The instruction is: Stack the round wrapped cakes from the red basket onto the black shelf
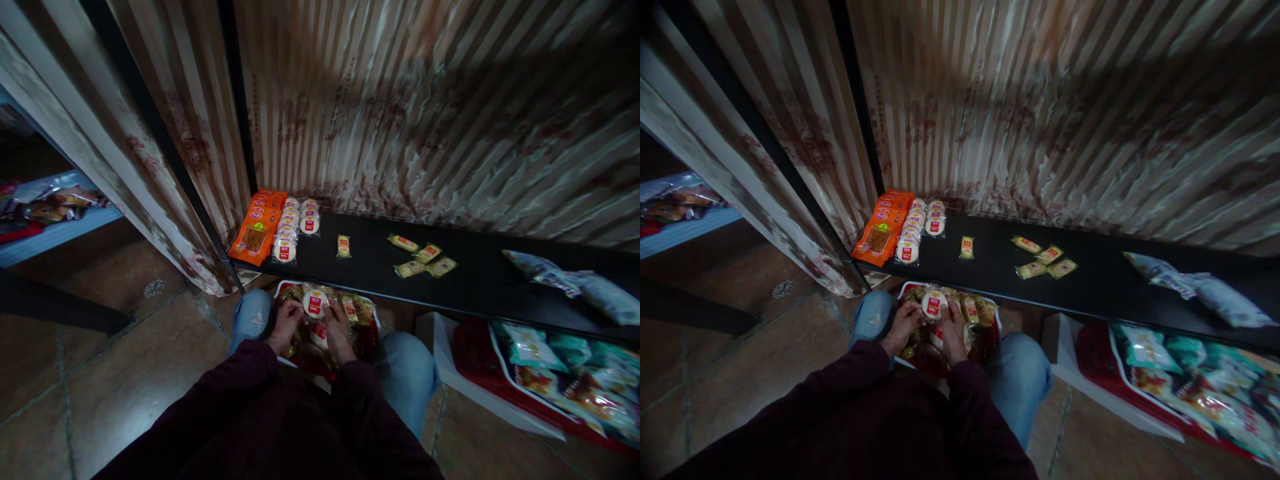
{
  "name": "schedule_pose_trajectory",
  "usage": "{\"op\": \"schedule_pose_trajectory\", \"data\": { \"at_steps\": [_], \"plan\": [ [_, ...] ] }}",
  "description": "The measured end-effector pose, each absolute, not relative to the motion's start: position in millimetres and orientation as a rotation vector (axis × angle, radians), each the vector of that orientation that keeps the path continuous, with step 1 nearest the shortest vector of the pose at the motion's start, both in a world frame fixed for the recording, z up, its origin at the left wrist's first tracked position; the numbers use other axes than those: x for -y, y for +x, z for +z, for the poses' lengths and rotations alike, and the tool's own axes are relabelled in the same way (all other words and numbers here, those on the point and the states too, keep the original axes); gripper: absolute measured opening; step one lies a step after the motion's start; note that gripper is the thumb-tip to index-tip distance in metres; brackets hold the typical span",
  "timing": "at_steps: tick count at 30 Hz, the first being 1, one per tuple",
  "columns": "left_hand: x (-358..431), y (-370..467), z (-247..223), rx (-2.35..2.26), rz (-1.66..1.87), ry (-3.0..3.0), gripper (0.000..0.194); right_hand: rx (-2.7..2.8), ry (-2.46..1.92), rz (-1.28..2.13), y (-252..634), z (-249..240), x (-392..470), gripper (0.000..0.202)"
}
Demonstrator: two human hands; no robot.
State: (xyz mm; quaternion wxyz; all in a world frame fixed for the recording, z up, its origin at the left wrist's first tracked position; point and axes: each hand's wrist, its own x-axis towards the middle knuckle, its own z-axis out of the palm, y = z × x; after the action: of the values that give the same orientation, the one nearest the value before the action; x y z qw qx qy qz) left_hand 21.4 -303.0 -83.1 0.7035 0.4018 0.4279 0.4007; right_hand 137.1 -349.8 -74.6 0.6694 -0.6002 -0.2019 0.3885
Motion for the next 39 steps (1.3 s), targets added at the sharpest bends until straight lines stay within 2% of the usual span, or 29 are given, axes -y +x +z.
{"op": "schedule_pose_trajectory", "data": {
  "at_steps": [9, 21, 25, 30, 39],
  "plan": [
    [302.3, 24.8, -70.2, -0.964, 0.894, 0.973, 0.022, 0.312, -1.218, 0.934, 136.5, -56.9, 349.5, 0.055],
    [305.4, 31.6, -59.1, -1.155, 0.935, 1.544, 0.03, 0.316, -1.239, 0.919, 134.7, -47.3, 351.0, 0.057],
    [310.5, 31.5, -45.1, -1.24, 0.918, 1.67, 0.026, 0.404, -1.3, 0.88, 134.8, -47.2, 353.9, 0.056],
    [313.4, 33.5, -38.8, -1.183, 0.906, 1.516, 0.017, 0.538, -1.457, 0.795, 130.4, -42.8, 355.7, 0.054],
    [318.8, 33.1, -22.9, -1.005, 0.917, 1.007, 0.028, 0.82, -1.519, 0.668, 117.9, -33.1, 355.2, 0.044]
  ]
}}
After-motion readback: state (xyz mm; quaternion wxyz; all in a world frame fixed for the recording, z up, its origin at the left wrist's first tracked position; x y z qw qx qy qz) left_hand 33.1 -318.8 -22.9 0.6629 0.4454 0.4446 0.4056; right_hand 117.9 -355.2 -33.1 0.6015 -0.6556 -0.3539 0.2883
